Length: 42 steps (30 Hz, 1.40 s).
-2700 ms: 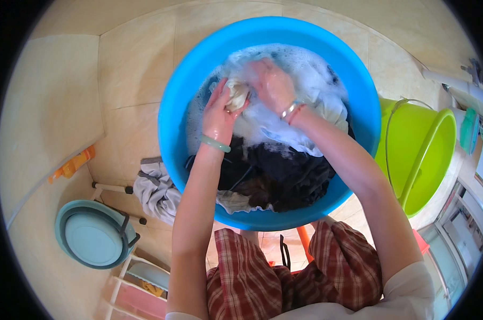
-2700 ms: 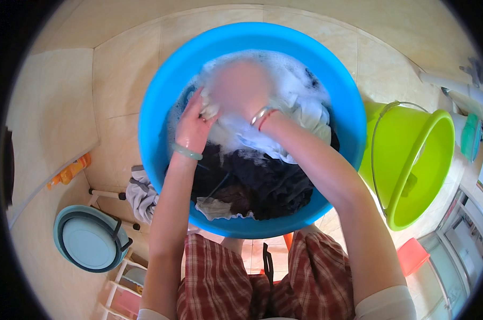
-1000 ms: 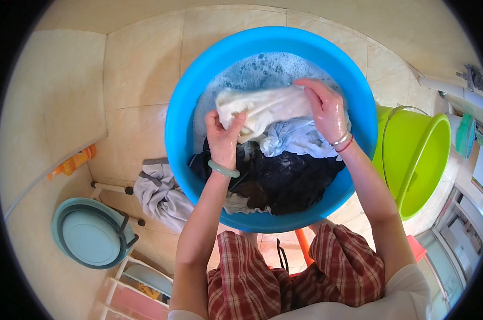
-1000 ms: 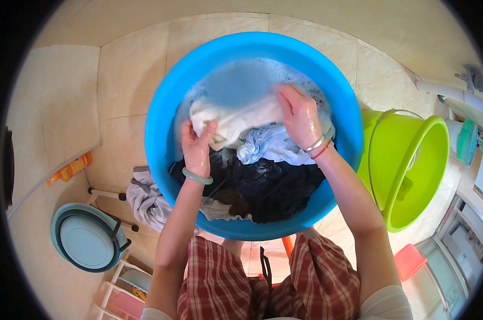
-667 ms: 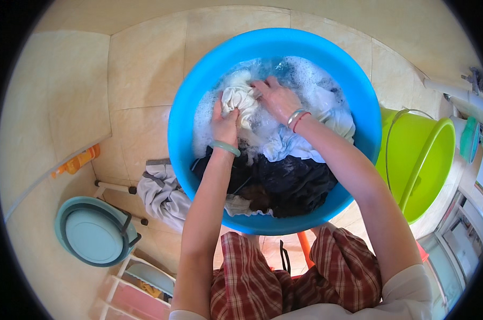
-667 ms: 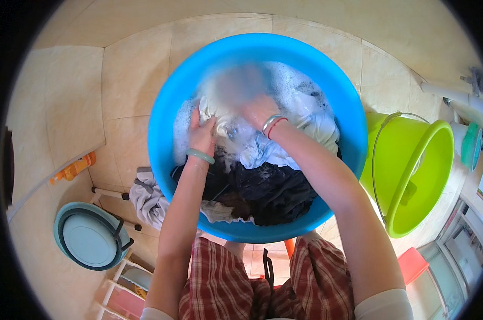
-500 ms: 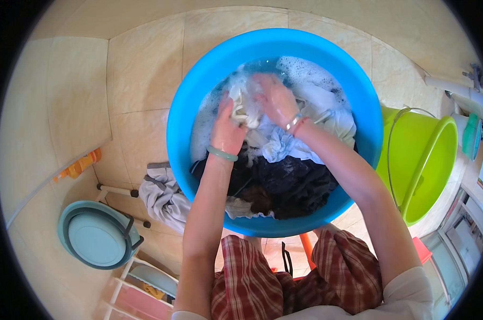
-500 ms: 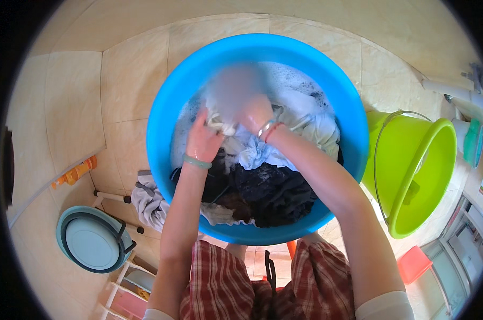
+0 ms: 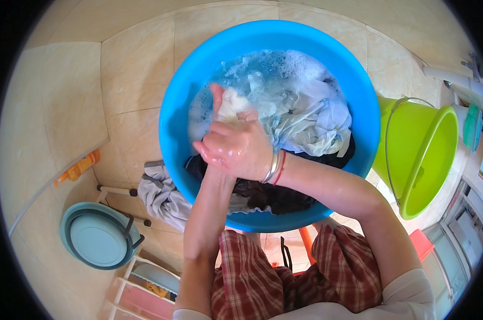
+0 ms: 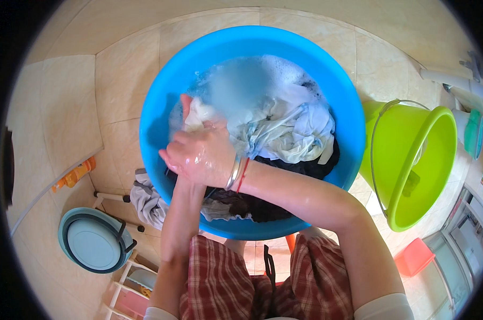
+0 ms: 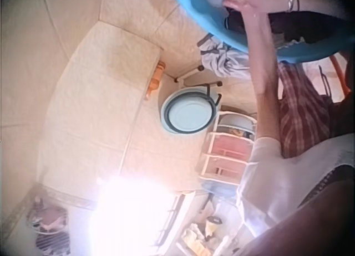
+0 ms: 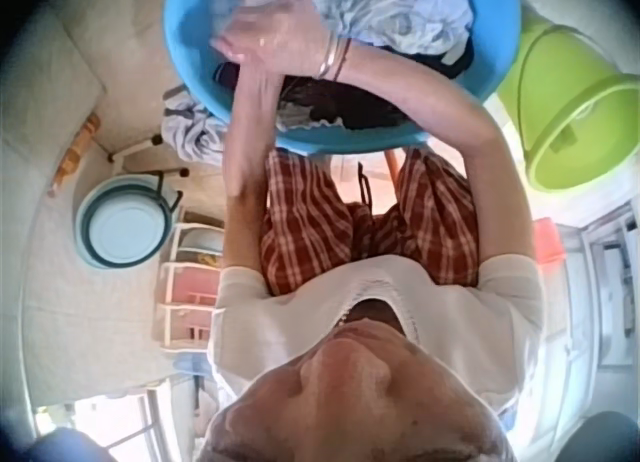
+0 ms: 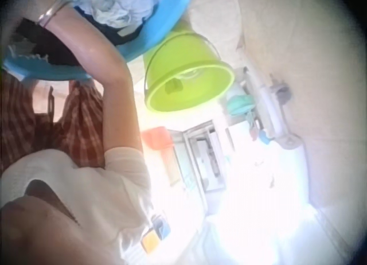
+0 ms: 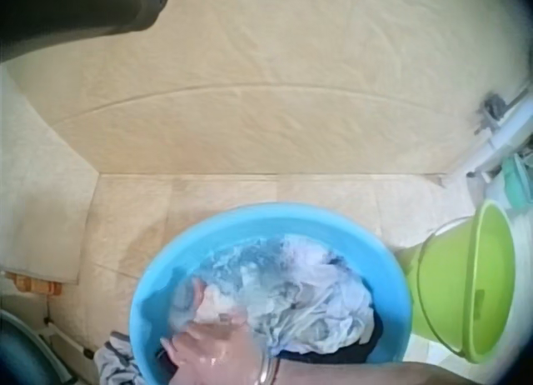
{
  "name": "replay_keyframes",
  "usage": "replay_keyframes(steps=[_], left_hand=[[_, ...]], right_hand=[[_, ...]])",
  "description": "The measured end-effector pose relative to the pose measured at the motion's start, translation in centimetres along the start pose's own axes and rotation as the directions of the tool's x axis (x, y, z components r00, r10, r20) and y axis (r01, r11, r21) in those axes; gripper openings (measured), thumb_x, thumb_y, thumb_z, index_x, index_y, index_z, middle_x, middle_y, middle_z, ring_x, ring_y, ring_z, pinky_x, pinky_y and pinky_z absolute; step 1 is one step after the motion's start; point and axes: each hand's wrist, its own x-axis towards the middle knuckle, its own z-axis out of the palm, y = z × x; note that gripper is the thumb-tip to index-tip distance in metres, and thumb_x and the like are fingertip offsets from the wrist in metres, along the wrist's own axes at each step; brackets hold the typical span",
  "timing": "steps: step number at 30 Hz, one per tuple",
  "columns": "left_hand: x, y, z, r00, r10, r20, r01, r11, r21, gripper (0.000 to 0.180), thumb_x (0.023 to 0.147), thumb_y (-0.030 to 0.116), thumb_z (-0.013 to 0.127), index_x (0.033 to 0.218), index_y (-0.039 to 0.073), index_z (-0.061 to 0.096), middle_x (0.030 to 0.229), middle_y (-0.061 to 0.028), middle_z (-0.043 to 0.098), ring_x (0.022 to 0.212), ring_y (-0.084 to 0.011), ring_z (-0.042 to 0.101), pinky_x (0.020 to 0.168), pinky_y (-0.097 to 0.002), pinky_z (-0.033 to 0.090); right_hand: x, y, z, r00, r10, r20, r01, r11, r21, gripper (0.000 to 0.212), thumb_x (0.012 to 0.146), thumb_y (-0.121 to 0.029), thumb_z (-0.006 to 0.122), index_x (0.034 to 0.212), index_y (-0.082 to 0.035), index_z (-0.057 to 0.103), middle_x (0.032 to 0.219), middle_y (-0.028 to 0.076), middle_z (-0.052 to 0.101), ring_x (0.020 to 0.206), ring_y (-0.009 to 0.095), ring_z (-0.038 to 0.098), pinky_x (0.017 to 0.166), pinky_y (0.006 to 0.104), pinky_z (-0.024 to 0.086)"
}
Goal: The person hand washes a load of mixed-color clothes in a blue basin filled with soapy water. They repeatedly scrub, wring, and rinse individual items, including white and dark garments, before transferring them to a green bucket. The process involves continuous agitation and handling of the wet laundry.
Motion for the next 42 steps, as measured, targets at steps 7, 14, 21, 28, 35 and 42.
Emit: replay_keyframes(steps=[7,14,21,28,35,42], left_hand=[[-0.3,-2.6,0.4,0.794,0.277,-0.542,-0.176,0.957,0.231,0.043,0.101,0.037,0.042,0.131,0.007,0.052,0.131,-0.0105,0.057,0.121,-0.0243,0.054,0.104,-0.0409,0.042],[-1.4,1.7,-3.4,0.841,0.232,-0.489,-0.164,0.970,0.178,0.041,0.102,0.028,0.045,0.136,0.004,0.044,0.133,-0.0099,0.053,0.122,-0.0242,0.052,0.102,-0.0397,0.043],[-0.4,1.2,-1.5,0.834,0.220,-0.506,-0.072,0.952,0.296,0.053,0.103,0.026,0.047,0.151,0.021,0.026,0.142,-0.0095,0.046,0.127,-0.0252,0.047,0.106,-0.0473,0.039],[0.4,3.1,-1.8,0.969,-0.119,-0.217,0.082,0.981,-0.173,0.050,0.093,0.056,0.054,0.124,0.017,0.051,0.090,-0.0053,0.058,0.059,-0.0137,0.054,0.041,-0.0265,0.041],[-0.4,0.4,0.6,0.976,-0.066,-0.208,0.037,0.989,-0.140,0.054,0.093,0.065,0.045,0.102,0.014,0.060,0.074,-0.0011,0.054,0.064,-0.0140,0.052,0.057,-0.0281,0.043],[-1.5,-2.2,0.2,0.797,0.341,-0.499,-0.184,0.923,0.337,0.042,0.100,0.042,0.045,0.117,0.006,0.058,0.110,-0.0078,0.063,0.097,-0.0181,0.063,0.084,-0.0307,0.051]], right_hand=[[0.5,9.4,0.7,0.953,0.165,0.254,-0.136,0.982,-0.129,0.010,0.086,-0.017,0.061,0.081,-0.008,0.060,0.074,0.009,0.060,0.067,0.030,0.063,0.056,0.0450,0.051],[-4.4,14.5,2.5,0.929,0.222,0.297,-0.114,0.933,-0.341,0.016,0.091,-0.025,0.056,0.094,-0.010,0.062,0.094,0.016,0.062,0.080,0.034,0.065,0.070,0.0444,0.054],[-2.6,11.0,2.3,0.903,0.351,0.249,-0.337,0.937,-0.095,0.012,0.086,-0.011,0.059,0.097,-0.012,0.063,0.093,0.008,0.061,0.097,0.030,0.061,0.070,0.0424,0.053],[-2.3,-2.5,0.5,0.953,0.028,0.301,-0.125,0.943,0.307,0.012,0.084,-0.022,0.068,0.087,-0.016,0.058,0.088,0.001,0.053,0.080,0.020,0.062,0.063,0.0367,0.051],[-0.3,-0.9,-0.4,0.994,0.012,0.105,-0.007,0.999,-0.047,0.031,0.081,-0.026,0.071,0.060,-0.014,0.052,0.065,0.002,0.049,0.061,0.021,0.059,0.059,0.0355,0.047],[0.8,8.7,1.1,0.950,0.186,0.251,-0.146,0.975,-0.169,0.019,0.088,-0.022,0.061,0.073,-0.009,0.061,0.068,0.008,0.060,0.063,0.032,0.062,0.058,0.0425,0.052]])
